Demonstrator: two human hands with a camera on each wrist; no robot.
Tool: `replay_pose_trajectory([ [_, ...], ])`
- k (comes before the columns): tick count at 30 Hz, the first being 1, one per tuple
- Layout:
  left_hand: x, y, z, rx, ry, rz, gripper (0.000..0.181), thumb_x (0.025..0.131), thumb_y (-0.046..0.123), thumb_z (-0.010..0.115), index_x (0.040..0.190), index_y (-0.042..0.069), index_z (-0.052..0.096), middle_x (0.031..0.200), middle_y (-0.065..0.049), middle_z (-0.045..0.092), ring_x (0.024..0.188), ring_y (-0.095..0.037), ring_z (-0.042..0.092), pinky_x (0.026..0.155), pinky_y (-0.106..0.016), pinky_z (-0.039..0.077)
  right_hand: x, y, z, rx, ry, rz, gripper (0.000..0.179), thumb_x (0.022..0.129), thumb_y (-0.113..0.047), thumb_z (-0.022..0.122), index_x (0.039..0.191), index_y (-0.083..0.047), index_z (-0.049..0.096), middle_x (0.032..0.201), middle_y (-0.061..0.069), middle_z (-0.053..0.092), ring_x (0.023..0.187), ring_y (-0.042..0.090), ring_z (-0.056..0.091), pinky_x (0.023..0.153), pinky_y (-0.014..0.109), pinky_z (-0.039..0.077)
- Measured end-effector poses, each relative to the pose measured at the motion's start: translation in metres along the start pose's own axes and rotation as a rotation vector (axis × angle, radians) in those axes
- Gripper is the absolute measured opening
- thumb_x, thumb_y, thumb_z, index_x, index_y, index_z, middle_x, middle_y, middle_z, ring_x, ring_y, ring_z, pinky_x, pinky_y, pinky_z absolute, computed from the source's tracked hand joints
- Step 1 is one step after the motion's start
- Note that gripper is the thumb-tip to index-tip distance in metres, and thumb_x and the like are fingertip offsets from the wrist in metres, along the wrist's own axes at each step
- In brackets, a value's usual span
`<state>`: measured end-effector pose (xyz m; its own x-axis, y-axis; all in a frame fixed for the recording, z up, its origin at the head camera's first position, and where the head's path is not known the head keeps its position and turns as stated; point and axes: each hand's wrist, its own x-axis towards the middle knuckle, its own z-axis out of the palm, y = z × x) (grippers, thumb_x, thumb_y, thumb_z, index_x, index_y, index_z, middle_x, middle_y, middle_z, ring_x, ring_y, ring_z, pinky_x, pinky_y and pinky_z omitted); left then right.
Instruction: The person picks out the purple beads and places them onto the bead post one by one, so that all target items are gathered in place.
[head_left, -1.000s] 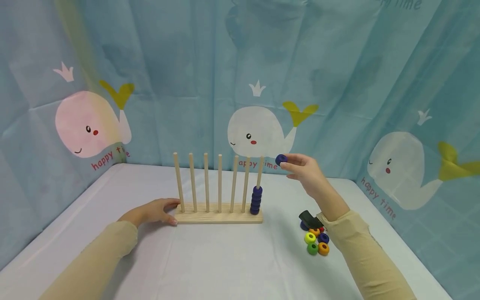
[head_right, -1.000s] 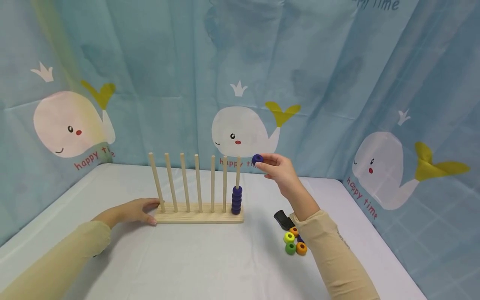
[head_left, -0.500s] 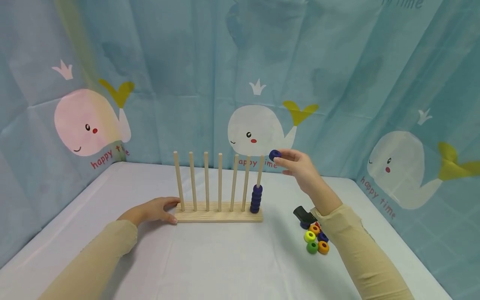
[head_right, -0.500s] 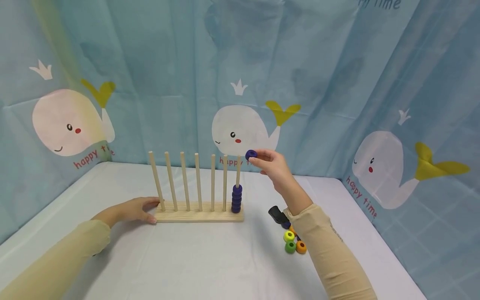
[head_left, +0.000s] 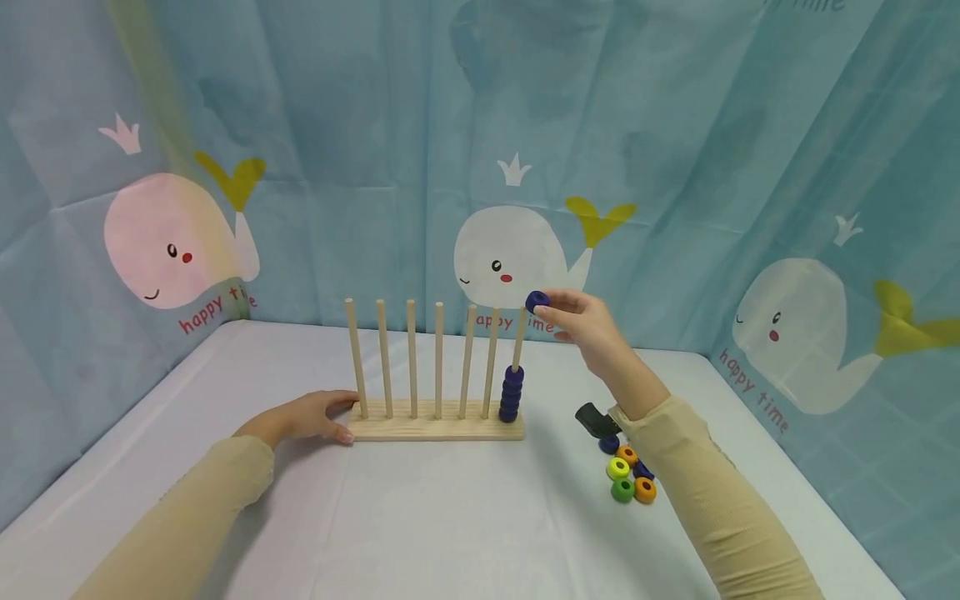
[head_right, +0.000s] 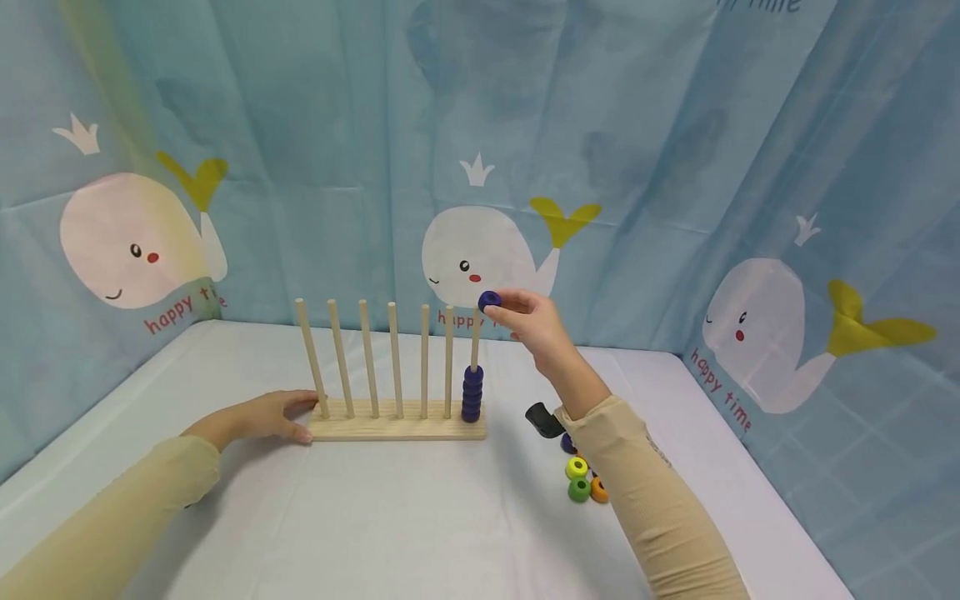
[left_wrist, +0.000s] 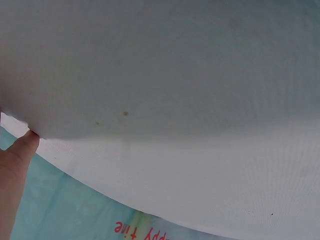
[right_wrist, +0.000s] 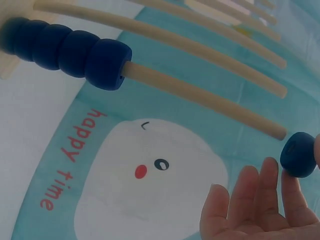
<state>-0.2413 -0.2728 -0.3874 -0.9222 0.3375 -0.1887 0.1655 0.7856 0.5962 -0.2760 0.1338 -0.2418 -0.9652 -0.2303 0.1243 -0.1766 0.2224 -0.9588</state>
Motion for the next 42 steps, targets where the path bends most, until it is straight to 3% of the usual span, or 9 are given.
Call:
replay_pose_trajectory([
  [7, 0.000, 0.001, -0.002, -0.006, 0.006, -0.004, 0.086, 0.077, 0.033, 0.083, 0.142, -0.007, 0.041, 0.147, -0.034, 0.033, 0.135, -0.055, 0.023, 0.107, -0.067, 0.020, 0.004, -0.003, 0.003, -0.005, 0.001, 0.000, 0.037, 0.095, -0.017, 0.066, 0.126, 0.002, 0.058, 0.103, 0.000, 0.062, 0.104, 0.023, 0.053, 0.096, 0.045, 0.042],
  [15, 0.001, 0.001, -0.004, 0.000, 0.006, 0.002, 0.086, 0.078, 0.033, 0.082, 0.142, -0.007, 0.041, 0.147, -0.034, 0.033, 0.135, -0.055, 0.023, 0.106, -0.067, 0.020, 0.007, -0.007, 0.008, -0.030, 0.002, 0.026, 0.037, 0.094, -0.016, 0.066, 0.127, 0.000, 0.058, 0.103, -0.001, 0.064, 0.099, 0.020, 0.054, 0.086, 0.035, 0.044],
  [22, 0.001, 0.004, -0.004, 0.002, 0.008, -0.004, 0.085, 0.079, 0.032, 0.082, 0.142, -0.007, 0.041, 0.147, -0.033, 0.033, 0.135, -0.055, 0.023, 0.107, -0.067, 0.020, 0.007, -0.008, 0.011, -0.035, -0.014, 0.037, 0.039, 0.094, -0.015, 0.066, 0.129, -0.001, 0.058, 0.108, 0.001, 0.064, 0.107, 0.022, 0.056, 0.091, 0.039, 0.042],
  [30, -0.003, 0.003, -0.002, -0.012, 0.000, 0.013, 0.085, 0.078, 0.031, 0.082, 0.141, -0.009, 0.041, 0.146, -0.034, 0.034, 0.135, -0.055, 0.023, 0.107, -0.067, 0.020, 0.008, -0.001, 0.012, -0.034, -0.025, 0.046, 0.039, 0.094, -0.015, 0.066, 0.129, 0.000, 0.057, 0.109, 0.001, 0.064, 0.111, 0.025, 0.054, 0.089, 0.036, 0.042],
  [36, -0.003, 0.002, 0.001, -0.014, 0.006, 0.017, 0.084, 0.078, 0.031, 0.082, 0.140, -0.009, 0.042, 0.145, -0.034, 0.035, 0.134, -0.056, 0.024, 0.106, -0.067, 0.020, 0.007, 0.003, 0.013, -0.020, -0.037, 0.052, 0.039, 0.094, -0.015, 0.066, 0.129, 0.000, 0.057, 0.113, 0.004, 0.063, 0.117, 0.027, 0.053, 0.098, 0.045, 0.040],
  [42, -0.003, 0.001, 0.001, -0.013, -0.001, 0.013, 0.085, 0.078, 0.033, 0.082, 0.141, -0.009, 0.041, 0.146, -0.034, 0.034, 0.135, -0.055, 0.024, 0.106, -0.067, 0.020, 0.006, 0.006, 0.009, -0.022, -0.059, 0.042, 0.045, 0.095, -0.013, 0.064, 0.136, 0.000, 0.052, 0.132, 0.016, 0.056, 0.124, 0.031, 0.050, 0.105, 0.051, 0.036],
])
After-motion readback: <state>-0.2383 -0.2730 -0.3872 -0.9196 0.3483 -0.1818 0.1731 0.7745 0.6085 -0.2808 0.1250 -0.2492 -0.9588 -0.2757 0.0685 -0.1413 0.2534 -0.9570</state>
